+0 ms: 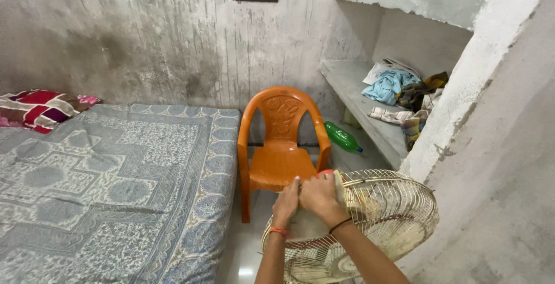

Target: The person wipes the metal cage, base, and stand of a standing fan using a cloth. The person cleans the fan in a room with a bed and a plastic chair.

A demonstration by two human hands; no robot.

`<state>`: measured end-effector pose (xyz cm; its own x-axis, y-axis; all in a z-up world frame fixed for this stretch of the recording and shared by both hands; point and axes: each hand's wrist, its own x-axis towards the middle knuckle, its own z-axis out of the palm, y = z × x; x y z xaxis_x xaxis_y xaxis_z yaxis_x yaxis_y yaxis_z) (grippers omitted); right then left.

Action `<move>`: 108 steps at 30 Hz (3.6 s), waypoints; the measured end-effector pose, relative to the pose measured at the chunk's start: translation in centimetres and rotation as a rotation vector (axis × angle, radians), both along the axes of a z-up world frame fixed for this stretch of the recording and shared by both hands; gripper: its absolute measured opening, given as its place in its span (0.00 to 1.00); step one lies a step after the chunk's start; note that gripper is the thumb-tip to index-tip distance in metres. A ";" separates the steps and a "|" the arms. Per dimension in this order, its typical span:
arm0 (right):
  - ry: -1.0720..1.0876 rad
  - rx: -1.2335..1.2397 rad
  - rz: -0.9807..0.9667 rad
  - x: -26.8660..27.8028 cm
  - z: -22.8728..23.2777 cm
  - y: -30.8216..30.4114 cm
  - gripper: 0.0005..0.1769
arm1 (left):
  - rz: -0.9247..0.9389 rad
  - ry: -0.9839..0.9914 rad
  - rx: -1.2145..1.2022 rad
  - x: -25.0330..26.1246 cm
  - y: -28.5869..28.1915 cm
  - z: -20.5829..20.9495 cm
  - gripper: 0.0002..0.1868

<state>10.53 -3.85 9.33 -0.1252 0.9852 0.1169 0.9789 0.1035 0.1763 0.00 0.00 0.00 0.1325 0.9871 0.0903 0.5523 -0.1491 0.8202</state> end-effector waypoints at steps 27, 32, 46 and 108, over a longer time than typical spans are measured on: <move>0.246 0.577 0.194 9.3 -24.7 -9.7 0.26 | 0.479 -0.042 0.388 6.4 -14.4 -15.3 0.33; 0.278 0.855 0.244 7.3 -13.8 -6.1 0.31 | 0.477 -0.087 0.587 4.9 -12.3 -9.9 0.37; 0.205 0.889 0.321 6.3 -4.8 -6.6 0.24 | 0.531 0.202 0.720 5.2 -9.5 2.6 0.28; 0.323 0.567 0.018 13.1 -24.9 -11.5 0.35 | -0.122 0.359 0.929 11.1 -12.3 -12.4 0.19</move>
